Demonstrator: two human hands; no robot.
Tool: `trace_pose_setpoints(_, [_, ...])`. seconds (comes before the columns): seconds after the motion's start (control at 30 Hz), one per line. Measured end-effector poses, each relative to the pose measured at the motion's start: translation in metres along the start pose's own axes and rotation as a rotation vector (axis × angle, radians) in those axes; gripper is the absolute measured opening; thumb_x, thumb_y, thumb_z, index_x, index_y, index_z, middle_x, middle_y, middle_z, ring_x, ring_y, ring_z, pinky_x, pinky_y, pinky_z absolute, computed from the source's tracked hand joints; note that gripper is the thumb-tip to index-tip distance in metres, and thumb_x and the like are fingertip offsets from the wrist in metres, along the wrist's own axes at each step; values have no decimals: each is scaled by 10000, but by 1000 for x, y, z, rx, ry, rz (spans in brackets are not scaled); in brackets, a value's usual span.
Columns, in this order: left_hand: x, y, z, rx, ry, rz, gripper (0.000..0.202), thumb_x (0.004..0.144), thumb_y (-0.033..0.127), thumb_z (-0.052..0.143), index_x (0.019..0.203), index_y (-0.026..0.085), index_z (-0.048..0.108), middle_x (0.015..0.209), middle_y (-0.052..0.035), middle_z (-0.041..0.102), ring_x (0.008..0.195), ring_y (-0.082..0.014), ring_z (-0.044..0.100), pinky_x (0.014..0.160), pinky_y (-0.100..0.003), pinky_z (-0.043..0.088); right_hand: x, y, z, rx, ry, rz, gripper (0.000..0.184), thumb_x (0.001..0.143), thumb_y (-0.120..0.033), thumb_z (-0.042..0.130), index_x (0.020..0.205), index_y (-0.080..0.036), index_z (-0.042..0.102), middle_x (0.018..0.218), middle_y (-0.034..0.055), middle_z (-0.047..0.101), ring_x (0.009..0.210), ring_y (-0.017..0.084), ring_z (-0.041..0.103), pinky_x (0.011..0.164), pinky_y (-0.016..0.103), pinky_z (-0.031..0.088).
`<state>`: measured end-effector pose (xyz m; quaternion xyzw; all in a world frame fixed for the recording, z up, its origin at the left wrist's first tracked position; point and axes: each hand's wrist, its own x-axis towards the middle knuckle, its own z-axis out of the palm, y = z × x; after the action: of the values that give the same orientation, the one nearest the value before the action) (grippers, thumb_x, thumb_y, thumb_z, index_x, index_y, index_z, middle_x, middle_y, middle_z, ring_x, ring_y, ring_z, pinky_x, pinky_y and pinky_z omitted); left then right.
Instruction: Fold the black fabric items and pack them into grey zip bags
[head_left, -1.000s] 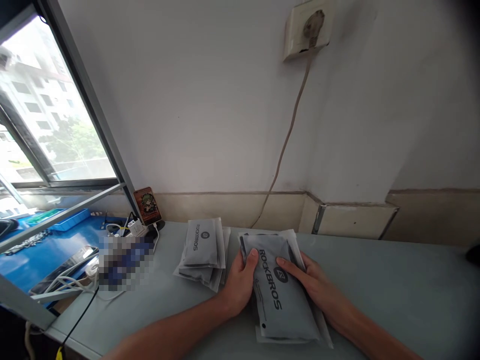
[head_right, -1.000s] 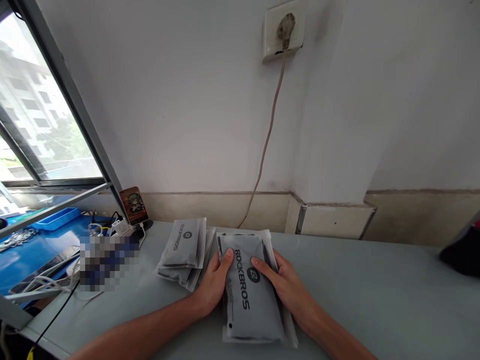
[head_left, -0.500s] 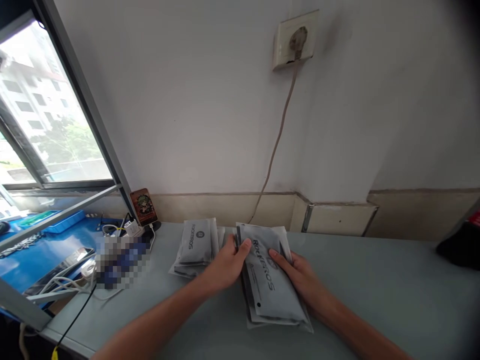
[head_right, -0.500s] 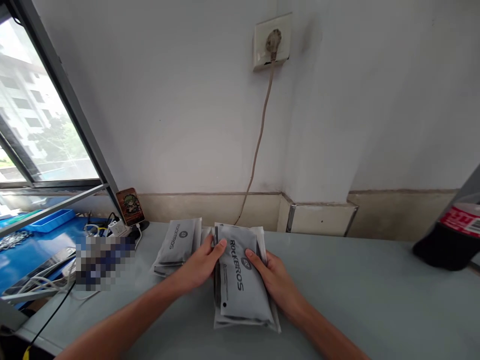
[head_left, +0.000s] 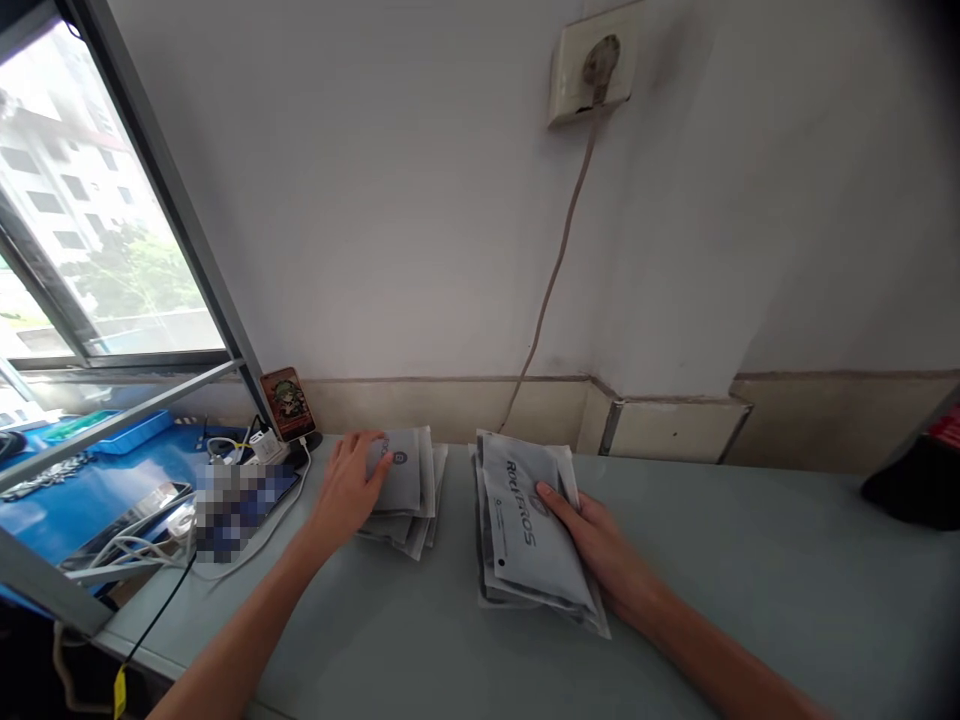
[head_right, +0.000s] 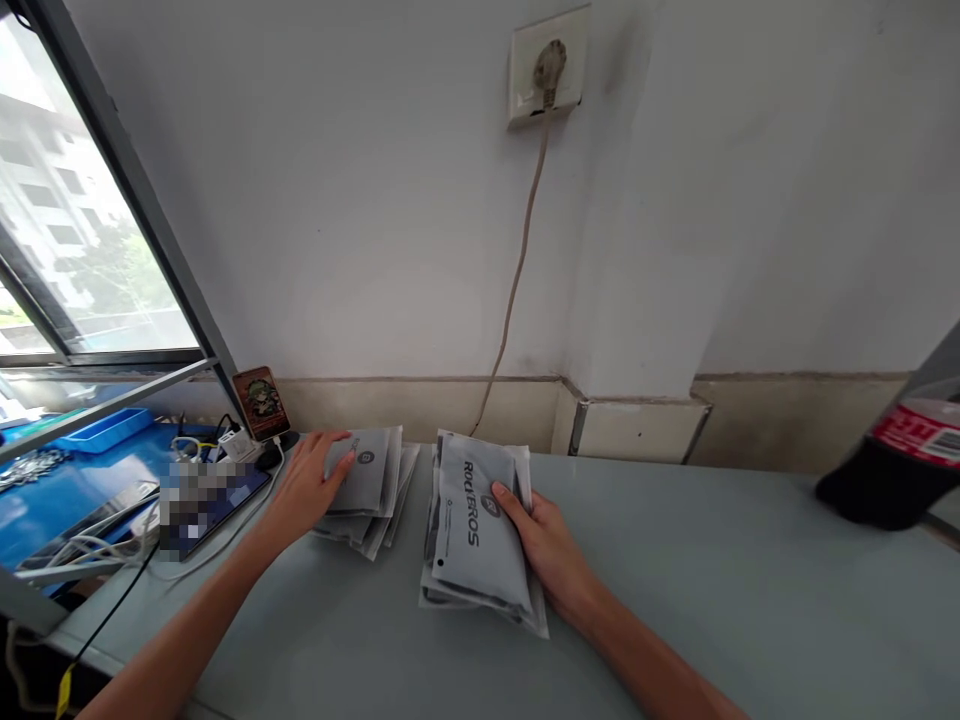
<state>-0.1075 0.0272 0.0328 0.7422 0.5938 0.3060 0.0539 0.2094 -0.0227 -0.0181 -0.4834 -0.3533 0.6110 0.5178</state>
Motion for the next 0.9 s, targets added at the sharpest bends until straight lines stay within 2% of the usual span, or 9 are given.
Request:
trace_pose_setpoints(0.1, [4,-23,11,-105,-109,-233,730,960,628,463,1509,151,405,1540,-197,468,1377,-371,499,1100,-450,409,2,1,0,61,10,26,284,848,-470,799,836,-193,738,726,42,756,647,200,690,560,282,567])
trace_pose_setpoints(0.23, [7,-30,20,-267,-223,-354,974,823,727,630,1545,133,359,1535,-228,494,1376,-413,520,1078,-443,436,3,2,2,111,5,58,267,851,-460,797,877,-197,758,767,57,784,665,213,718,574,293,596])
trace_pose_setpoints(0.37, [4,-9,22,-400,-309,-410,1164,688,735,771,1578,133,323,1589,-239,421,1403,-441,483,1099,-474,421,1,-5,6,140,34,91,267,851,-465,794,905,-206,758,847,74,811,742,242,757,614,308,628])
trace_pose_setpoints(0.53, [-5,26,39,-493,-398,-334,1169,645,721,818,1553,137,370,1610,-233,388,1447,-427,423,1170,-469,357,0,-12,14,146,97,96,294,858,-485,772,992,-225,735,986,93,823,893,290,782,636,333,651])
trace_pose_setpoints(0.63, [-11,41,59,-665,-436,-313,1001,737,753,735,1507,190,431,1561,-197,472,1415,-390,472,1161,-469,378,0,-9,16,79,101,48,341,854,-514,760,1032,-226,723,1002,100,824,906,315,780,669,378,660])
trace_pose_setpoints(0.7, [-14,50,73,-841,-432,-347,828,840,795,581,1435,225,506,1479,-154,571,1372,-355,526,1137,-453,414,0,-5,16,9,109,5,367,850,-533,750,1047,-225,719,995,98,825,928,326,774,698,396,659])
trace_pose_setpoints(0.77, [-16,57,83,-986,-429,-400,772,885,807,496,1391,225,536,1401,-138,637,1333,-338,567,1106,-444,452,-1,-2,16,-55,121,-35,394,850,-558,736,1060,-225,717,992,91,823,959,328,764,727,395,652])
trace_pose_setpoints(0.83, [-18,63,88,-1072,-449,-441,827,851,767,613,1441,204,476,1374,-154,652,1296,-333,600,1074,-435,485,-1,0,16,-109,118,-76,436,845,-596,718,1076,-227,712,1007,85,815,1001,330,749,773,394,642])
trace_pose_setpoints(0.9, [-20,69,88,-1129,-483,-464,1008,762,656,804,1530,196,341,1396,-173,630,1276,-323,620,1063,-424,500,1,3,16,-190,112,-136,485,836,-645,695,1082,-228,704,1046,88,795,1055,343,724,837,415,625])
